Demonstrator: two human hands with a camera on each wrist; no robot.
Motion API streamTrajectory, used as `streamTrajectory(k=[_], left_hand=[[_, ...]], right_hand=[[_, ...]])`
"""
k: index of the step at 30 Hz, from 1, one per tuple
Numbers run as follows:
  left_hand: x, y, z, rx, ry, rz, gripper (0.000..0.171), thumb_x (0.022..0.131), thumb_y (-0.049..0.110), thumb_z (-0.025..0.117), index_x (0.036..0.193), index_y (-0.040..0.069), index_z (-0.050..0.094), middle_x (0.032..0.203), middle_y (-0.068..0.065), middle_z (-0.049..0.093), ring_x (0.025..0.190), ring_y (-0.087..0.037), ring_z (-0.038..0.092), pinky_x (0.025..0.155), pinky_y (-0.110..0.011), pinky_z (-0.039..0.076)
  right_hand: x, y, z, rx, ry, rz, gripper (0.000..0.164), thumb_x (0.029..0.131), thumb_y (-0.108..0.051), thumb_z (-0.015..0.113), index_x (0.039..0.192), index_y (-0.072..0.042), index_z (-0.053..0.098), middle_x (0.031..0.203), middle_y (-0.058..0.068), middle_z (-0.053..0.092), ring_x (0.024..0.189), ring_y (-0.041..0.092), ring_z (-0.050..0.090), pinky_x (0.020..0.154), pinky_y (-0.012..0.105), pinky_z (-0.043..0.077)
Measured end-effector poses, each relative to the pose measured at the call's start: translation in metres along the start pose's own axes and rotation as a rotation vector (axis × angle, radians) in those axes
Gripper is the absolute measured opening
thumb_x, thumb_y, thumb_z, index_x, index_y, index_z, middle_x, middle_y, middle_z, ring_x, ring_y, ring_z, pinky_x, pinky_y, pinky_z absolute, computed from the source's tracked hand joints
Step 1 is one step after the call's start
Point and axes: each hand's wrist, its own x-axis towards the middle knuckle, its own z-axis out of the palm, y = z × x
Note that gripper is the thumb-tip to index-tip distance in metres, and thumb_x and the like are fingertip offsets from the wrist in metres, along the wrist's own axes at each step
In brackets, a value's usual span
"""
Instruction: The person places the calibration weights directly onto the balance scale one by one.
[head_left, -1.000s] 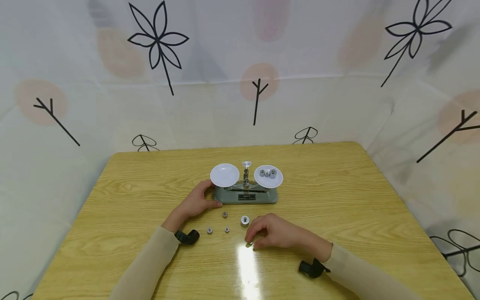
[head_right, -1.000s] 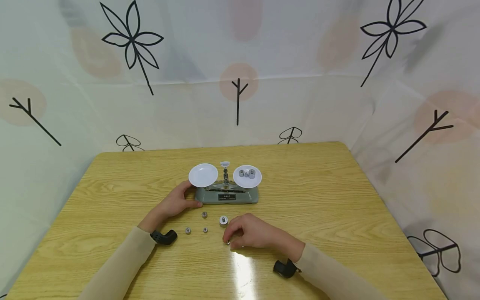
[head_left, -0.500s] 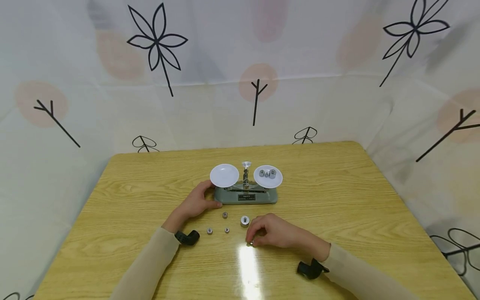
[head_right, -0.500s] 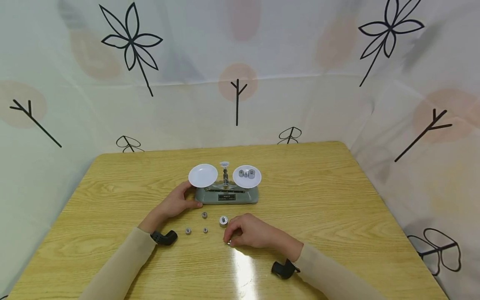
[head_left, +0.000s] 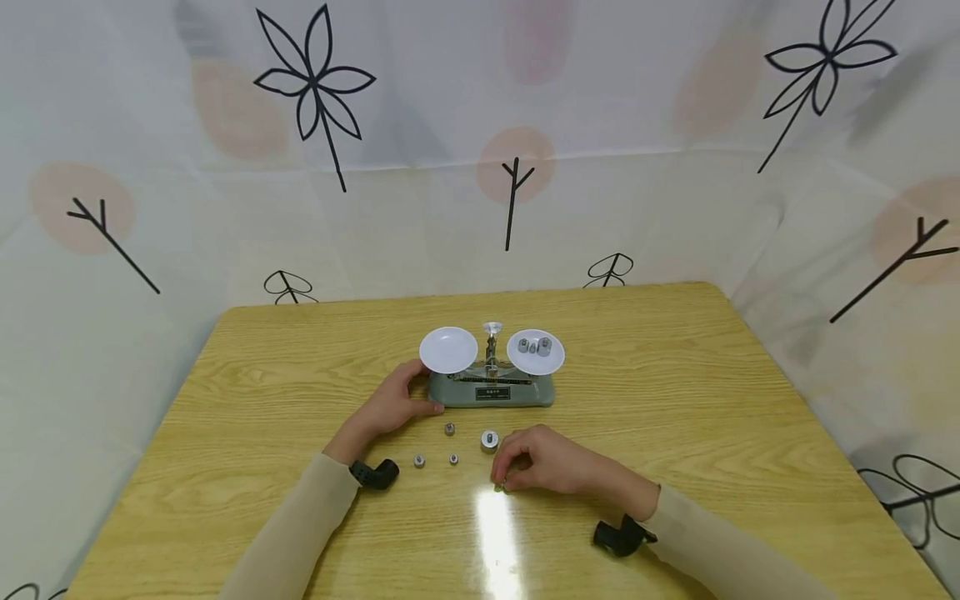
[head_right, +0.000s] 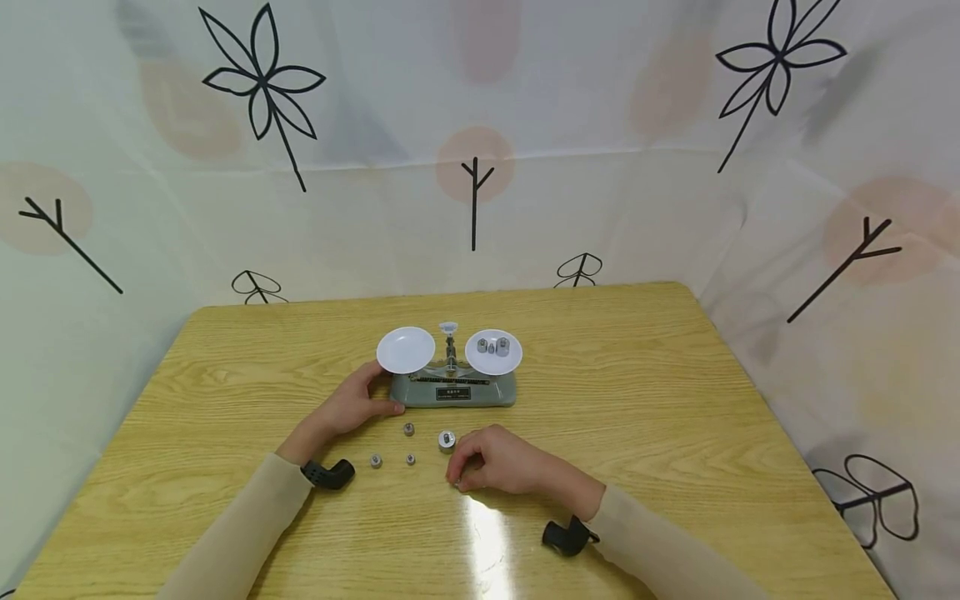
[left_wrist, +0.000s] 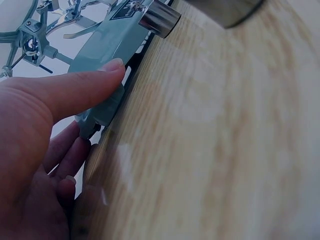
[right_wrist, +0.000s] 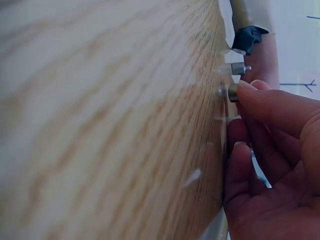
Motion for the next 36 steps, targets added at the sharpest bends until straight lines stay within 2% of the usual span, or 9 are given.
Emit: streamTrajectory(k=[12, 20, 27, 36], left_hand=[[0.002, -0.001, -0.001, 0.026, -0.011, -0.019, 0.061, 0.082, 0.012, 0.083, 0.136, 0.013, 0.055, 0.131, -0.002, 0.056, 0.128, -0.023, 0.047, 0.109, -0.047, 0.035], [0.002, -0.001, -0.001, 0.021, -0.012, -0.016, 0.061, 0.082, 0.012, 0.083, 0.136, 0.013, 0.055, 0.131, -0.003, 0.056, 0.128, -0.023, 0.046, 0.109, -0.047, 0.035], [0.001, 0.000, -0.001, 0.010, 0.003, 0.005, 0.061, 0.082, 0.014, 0.084, 0.136, 0.010, 0.055, 0.131, -0.007, 0.057, 0.129, -0.029, 0.046, 0.109, -0.053, 0.033], [0.001, 0.000, 0.000, 0.022, -0.003, -0.017, 0.063, 0.082, 0.014, 0.084, 0.137, 0.013, 0.054, 0.132, -0.003, 0.056, 0.129, -0.024, 0.046, 0.110, -0.048, 0.034]], right_hand=[[-0.001, -0.001, -0.002, 0.024, 0.003, 0.010, 0.009, 0.090, -0.005, 0.073, 0.096, -0.012, 0.074, 0.102, 0.000, 0.071, 0.096, 0.010, 0.063, 0.083, 0.028, 0.054], [-0.002, 0.001, -0.008, 0.057, 0.031, 0.050, 0.013, 0.090, -0.002, 0.072, 0.097, -0.012, 0.073, 0.103, 0.000, 0.072, 0.096, 0.013, 0.064, 0.085, 0.030, 0.053], [-0.004, 0.004, -0.012, 0.074, 0.078, 0.035, 0.012, 0.088, 0.000, 0.073, 0.098, -0.007, 0.072, 0.102, 0.004, 0.071, 0.092, 0.014, 0.065, 0.080, 0.029, 0.055], [-0.009, -0.001, -0.023, 0.015, 0.157, 0.023, 0.013, 0.089, 0.001, 0.072, 0.099, -0.007, 0.072, 0.100, 0.003, 0.071, 0.088, 0.014, 0.065, 0.074, 0.029, 0.056]])
